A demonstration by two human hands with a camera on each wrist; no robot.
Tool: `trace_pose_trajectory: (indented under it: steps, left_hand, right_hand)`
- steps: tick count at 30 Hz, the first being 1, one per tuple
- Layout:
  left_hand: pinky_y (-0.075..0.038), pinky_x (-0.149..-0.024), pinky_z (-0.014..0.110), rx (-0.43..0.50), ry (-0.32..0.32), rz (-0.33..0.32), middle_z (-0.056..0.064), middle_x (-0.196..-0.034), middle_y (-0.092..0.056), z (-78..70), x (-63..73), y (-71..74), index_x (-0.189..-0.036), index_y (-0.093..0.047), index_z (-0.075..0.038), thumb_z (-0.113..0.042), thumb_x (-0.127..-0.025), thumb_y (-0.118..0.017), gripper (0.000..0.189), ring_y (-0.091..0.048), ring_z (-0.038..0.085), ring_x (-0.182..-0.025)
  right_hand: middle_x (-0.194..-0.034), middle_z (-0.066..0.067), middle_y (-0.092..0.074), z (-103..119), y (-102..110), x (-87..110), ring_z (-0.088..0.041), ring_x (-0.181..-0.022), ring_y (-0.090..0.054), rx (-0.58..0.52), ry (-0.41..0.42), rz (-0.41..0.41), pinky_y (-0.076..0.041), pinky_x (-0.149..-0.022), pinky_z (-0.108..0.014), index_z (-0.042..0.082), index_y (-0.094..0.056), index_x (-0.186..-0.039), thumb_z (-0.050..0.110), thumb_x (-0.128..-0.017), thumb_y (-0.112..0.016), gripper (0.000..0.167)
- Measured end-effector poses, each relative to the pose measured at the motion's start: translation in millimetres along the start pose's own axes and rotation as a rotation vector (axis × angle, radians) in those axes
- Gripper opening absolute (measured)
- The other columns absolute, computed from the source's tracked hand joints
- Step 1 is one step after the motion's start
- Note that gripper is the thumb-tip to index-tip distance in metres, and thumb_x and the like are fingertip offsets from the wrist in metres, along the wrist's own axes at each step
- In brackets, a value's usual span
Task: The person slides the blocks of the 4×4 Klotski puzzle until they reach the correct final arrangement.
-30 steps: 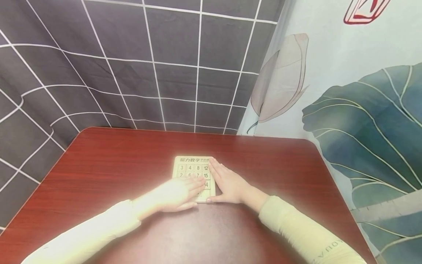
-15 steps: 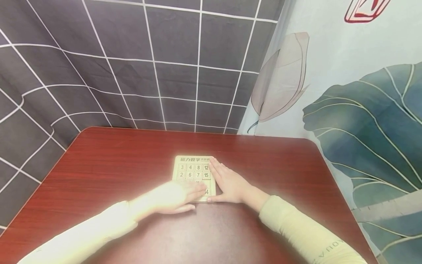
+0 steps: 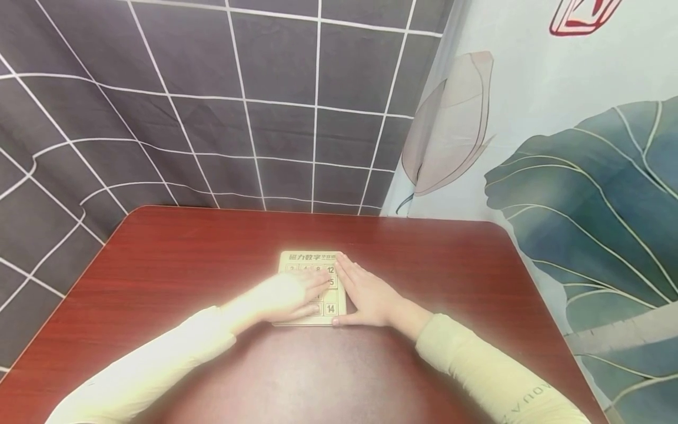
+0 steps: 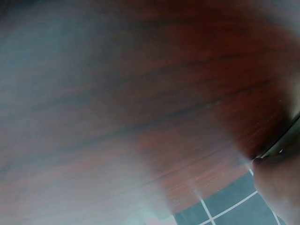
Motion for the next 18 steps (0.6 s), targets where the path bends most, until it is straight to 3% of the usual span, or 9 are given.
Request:
trace_pose_trajectory:
  steps: [13, 18]
  left_hand:
    - [-0.047, -0.123, 0.035, 0.022, -0.050, -0.049, 0.009, -0.152, -0.063, -21.7, 11.9, 9.8, -0.146, -0.063, -0.007, -0.042, -0.107, -0.056, 0.053, -0.061, 0.022, -0.143]
    - [-0.045, -0.124, 0.035, 0.031, -0.053, -0.048, 0.009, -0.156, -0.060, -16.2, 12.4, 6.1, -0.151, -0.058, -0.006, -0.041, -0.107, -0.057, 0.056, -0.058, 0.022, -0.146]
  right_hand:
    - [-0.178, -0.024, -0.011, 0.0, 1.7, 0.5, -0.040, -0.164, -0.021, 0.010, 0.020, -0.028, -0.034, -0.130, -0.055, -0.008, -0.019, -0.166, 0.074, -0.094, -0.061, 0.117]
    - [-0.178, -0.023, -0.009, -0.7, 0.4, 0.1, -0.038, -0.165, -0.017, 0.007, 0.017, -0.012, -0.031, -0.132, -0.053, -0.007, -0.017, -0.166, 0.074, -0.093, -0.062, 0.118]
Point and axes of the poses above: each hand's wrist, its own x-axis away from the middle knuckle, its own y-axis out of the back of the hand, z = x × y, the point moved 10 cm from there along -x, towards the middle knuckle
